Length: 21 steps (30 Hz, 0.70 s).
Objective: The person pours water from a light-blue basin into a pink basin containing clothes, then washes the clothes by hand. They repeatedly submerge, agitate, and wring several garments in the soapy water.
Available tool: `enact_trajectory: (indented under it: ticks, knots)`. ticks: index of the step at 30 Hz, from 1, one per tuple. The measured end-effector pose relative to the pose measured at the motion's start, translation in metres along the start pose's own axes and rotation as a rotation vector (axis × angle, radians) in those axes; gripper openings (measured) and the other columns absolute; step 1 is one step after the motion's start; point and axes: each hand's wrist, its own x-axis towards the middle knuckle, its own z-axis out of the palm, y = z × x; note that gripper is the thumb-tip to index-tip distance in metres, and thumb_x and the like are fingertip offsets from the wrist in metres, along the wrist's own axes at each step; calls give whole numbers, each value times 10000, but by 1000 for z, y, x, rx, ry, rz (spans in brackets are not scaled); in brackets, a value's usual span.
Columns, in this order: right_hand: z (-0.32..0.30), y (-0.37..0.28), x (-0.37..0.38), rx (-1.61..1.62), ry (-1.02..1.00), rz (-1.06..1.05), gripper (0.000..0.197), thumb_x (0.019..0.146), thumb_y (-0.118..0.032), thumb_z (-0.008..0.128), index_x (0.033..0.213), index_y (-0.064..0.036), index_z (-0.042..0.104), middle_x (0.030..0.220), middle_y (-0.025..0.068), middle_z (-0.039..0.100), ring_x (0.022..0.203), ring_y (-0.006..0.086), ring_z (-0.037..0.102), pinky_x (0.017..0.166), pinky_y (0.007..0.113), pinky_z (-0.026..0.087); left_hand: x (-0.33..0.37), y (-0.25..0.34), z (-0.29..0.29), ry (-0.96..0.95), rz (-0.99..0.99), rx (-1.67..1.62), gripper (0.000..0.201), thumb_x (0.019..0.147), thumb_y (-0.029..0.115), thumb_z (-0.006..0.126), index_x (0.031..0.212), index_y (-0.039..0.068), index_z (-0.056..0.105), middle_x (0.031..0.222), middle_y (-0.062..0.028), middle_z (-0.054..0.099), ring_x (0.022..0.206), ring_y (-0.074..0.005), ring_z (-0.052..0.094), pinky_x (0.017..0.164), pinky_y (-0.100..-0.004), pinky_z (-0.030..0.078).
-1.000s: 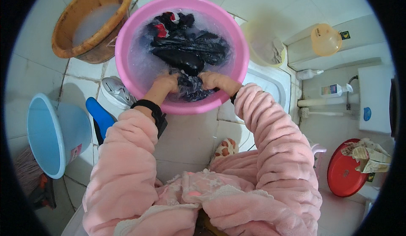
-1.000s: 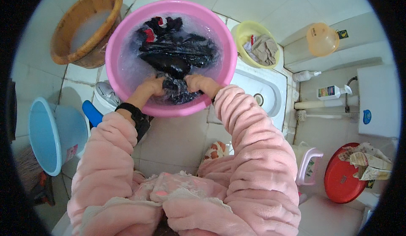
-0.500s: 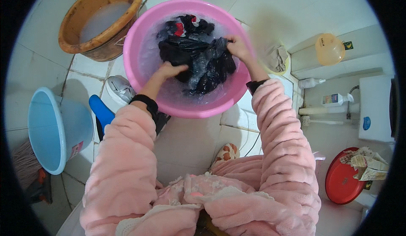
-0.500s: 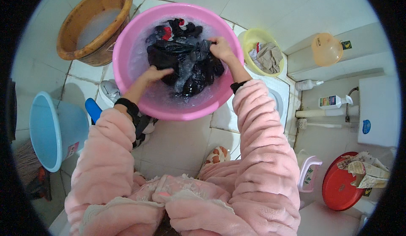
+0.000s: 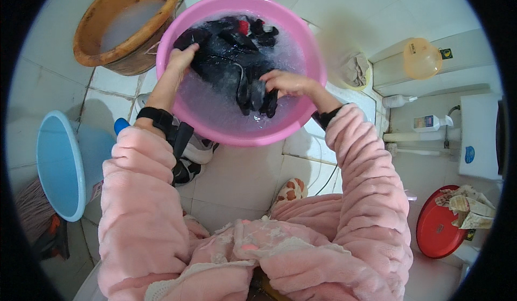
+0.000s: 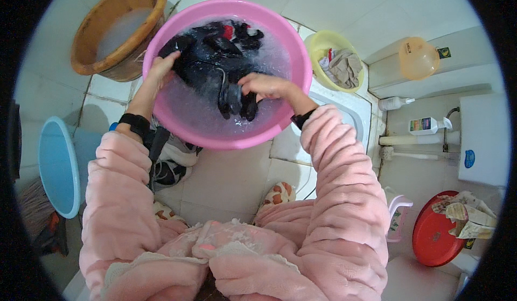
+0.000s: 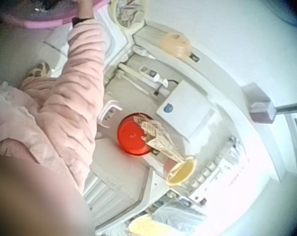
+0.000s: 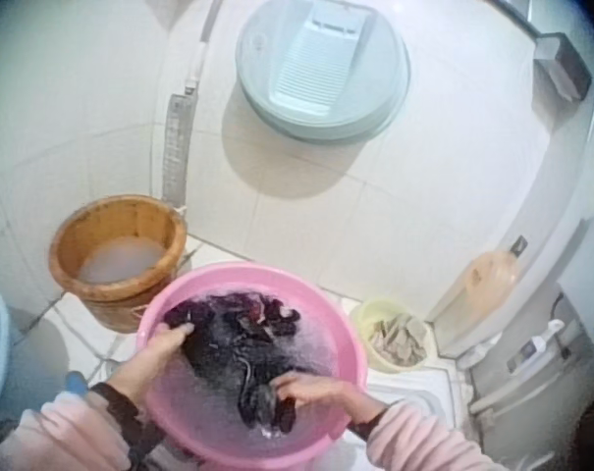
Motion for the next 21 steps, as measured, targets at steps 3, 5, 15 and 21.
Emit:
enact_trajectory:
  ticks: [3,5,15,21]
  knots:
    - [36,24,27,-640,-104,-82,647,721,-372,674,1175,57,508,964,142,606,909,232,581,776,321,475,-19,-18,5,-109,-104,161,746,755,357,671,1267,-115,401,1258,-252,477,1123,-337,502,893,-437,419]
    - [57,42,45,-1038,-99,-185,622,685,-383,700,1099,53,542,1015,225,610,1021,295,569,853,357,453,-34,-35,17,-111,-94,140,721,758,341,664,1272,-94,406,1255,-233,484,1135,-349,491,913,-450,406]
    - [46,-12,17,-264,342,-373,324,679,-42,524,993,6,590,840,137,606,789,213,591,695,315,464,-69,-66,53,-391,-498,-464,773,837,542,525,1425,137,230,1507,-170,40,1303,-526,136,967,-706,165]
    - [67,-109,-64,-53,305,-899,275,679,106,494,909,-40,525,830,-32,523,838,55,485,714,218,407,-73,-47,60,-630,-355,-775,593,849,601,402,1265,185,470,1334,-95,424,1255,-307,347,957,-602,292]
